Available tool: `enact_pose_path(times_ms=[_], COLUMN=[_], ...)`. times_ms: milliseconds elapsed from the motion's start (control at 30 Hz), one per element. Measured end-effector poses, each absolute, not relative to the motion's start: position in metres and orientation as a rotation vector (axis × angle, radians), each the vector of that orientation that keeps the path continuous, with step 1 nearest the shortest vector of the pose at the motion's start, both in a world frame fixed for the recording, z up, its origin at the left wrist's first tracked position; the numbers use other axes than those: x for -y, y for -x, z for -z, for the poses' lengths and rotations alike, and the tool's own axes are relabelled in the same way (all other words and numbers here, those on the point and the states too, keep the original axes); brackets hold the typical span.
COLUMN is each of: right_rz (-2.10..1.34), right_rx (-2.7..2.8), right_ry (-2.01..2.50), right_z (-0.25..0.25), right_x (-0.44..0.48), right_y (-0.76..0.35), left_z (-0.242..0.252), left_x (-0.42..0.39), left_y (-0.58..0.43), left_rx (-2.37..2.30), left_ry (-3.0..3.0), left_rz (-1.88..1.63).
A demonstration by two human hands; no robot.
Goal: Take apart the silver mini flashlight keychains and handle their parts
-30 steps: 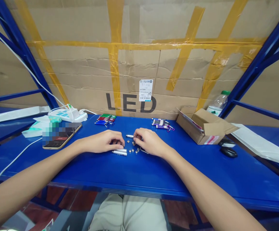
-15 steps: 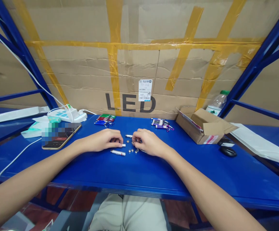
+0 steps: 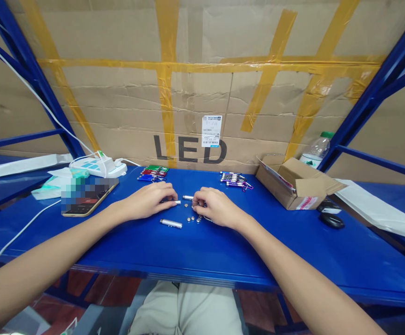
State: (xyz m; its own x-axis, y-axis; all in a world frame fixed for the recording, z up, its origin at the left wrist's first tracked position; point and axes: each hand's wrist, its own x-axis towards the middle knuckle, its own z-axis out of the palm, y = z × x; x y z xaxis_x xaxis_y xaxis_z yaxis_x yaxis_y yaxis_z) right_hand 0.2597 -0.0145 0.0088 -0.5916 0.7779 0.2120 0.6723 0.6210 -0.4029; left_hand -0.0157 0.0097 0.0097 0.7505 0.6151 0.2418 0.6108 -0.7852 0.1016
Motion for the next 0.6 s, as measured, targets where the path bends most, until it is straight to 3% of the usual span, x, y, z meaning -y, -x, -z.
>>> enact_pose_path(times_ms=[600], right_rz=[-0.424], right_rx=[2.422], right_ry=[1.292], right_z=[-0.0102], right_x=[0.0189], right_y=[-0.2533], left_z=[-0.0008], left_x=[-0.0040], left_y=[0.0083], left_rx=[-0.838], left_ry=[-2.929], left_rz=[-0.469])
